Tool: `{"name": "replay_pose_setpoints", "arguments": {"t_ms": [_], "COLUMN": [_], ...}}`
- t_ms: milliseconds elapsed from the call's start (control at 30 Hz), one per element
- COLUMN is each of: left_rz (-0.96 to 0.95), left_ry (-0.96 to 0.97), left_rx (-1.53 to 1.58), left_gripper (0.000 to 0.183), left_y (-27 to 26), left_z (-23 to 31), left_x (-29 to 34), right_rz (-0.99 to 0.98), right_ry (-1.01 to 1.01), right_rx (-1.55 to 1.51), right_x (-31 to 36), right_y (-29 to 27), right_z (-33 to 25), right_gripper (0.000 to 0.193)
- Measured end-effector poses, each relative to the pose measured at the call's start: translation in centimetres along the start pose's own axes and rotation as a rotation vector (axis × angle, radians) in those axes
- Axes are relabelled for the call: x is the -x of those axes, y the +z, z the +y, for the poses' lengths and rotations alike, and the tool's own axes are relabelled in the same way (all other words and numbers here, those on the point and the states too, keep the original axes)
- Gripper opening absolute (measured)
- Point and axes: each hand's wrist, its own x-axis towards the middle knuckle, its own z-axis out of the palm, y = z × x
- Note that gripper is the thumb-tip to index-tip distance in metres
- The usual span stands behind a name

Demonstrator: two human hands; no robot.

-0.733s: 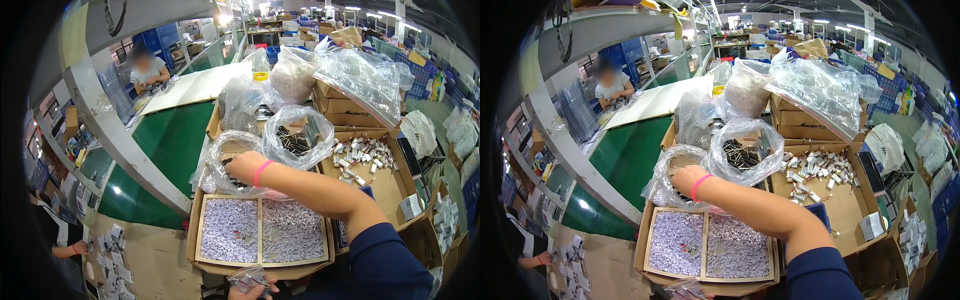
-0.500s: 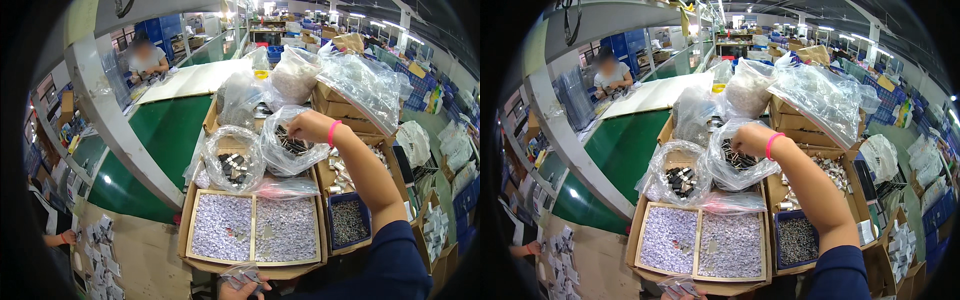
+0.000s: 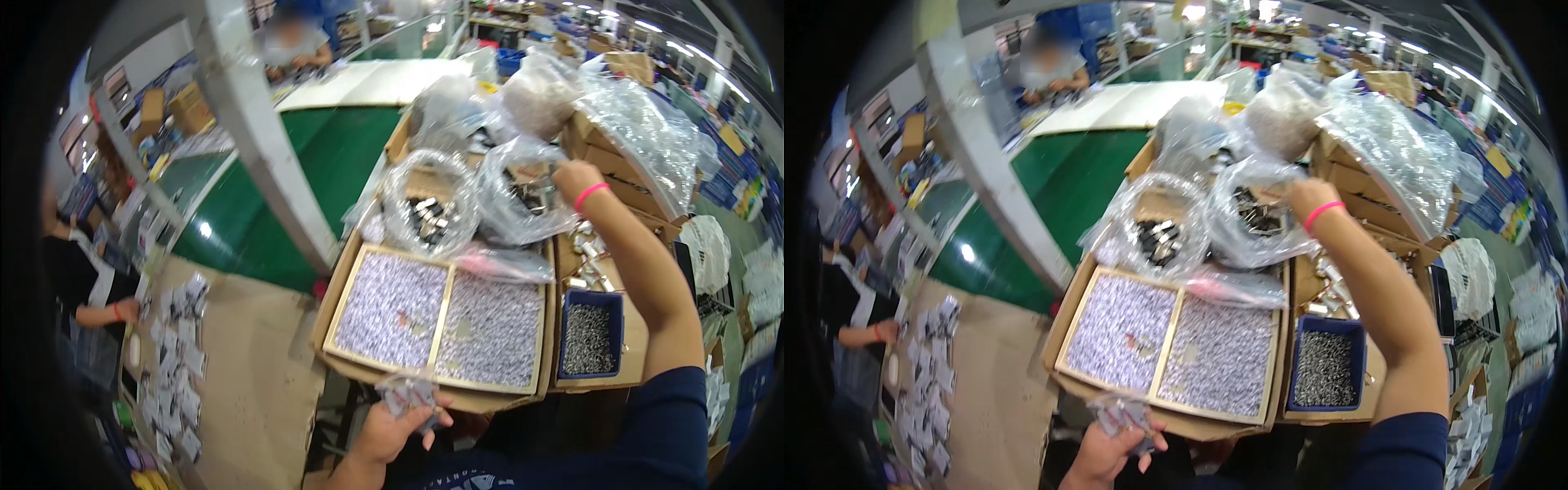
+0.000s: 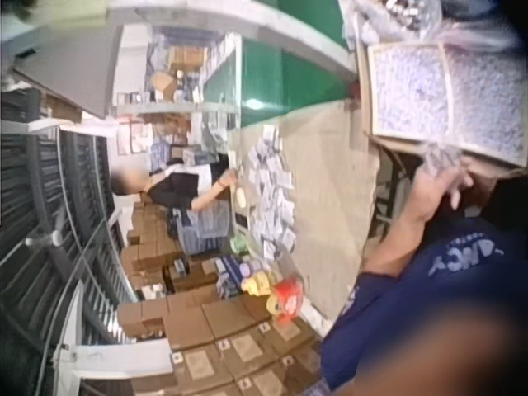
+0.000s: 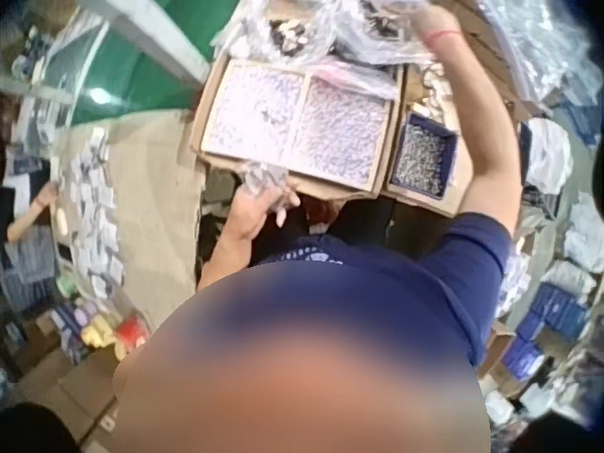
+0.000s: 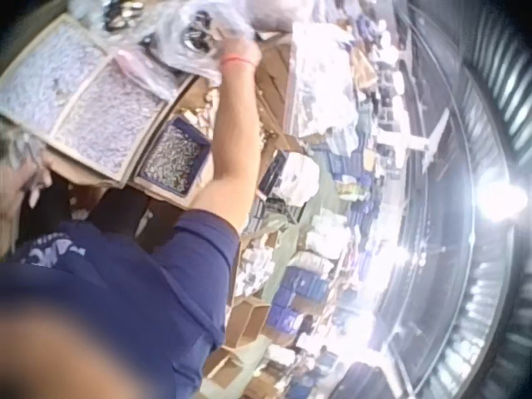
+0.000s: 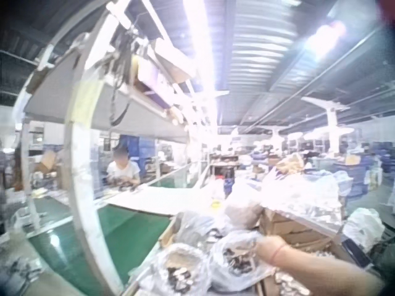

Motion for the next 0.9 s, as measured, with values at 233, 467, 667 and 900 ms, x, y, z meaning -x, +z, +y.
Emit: {"name": "replay_pose_setpoints", "arguments": {"t_ms": [233, 467, 667, 900], "left_rz": [-0.035, -0.022, 0.017, -0.008], "left_ry": [-0.042, -0.046, -0.001, 0.036], "left_rx": [0.002, -0.151, -0.258, -0.258], "left_gripper": [0.035, 0.029, 0.026, 0.027], "left_y": [1.3, 2.9, 3.6, 3.9], "left_z": [-0.7, -1.9, -2.6, -2.7], "left_x": [-0.5, 0.7, 2.1, 2.3], "right_rz": [-0.027, -0.5, -0.584, -0.616], "right_ry": [-0.016, -0.334, -0.295, -0.241], "right_rx": [-1.264, -1.95, -2.087, -2.213], "right_x": [7.6, 16.5, 19.4, 20.7], "right_y": [-8.4, -13.7, -13.3, -12.4], "right_z": [-1.9, -10.6, -14.4, -15.0], "right_gripper": [0.013, 0.019, 0.021, 0.02]}}
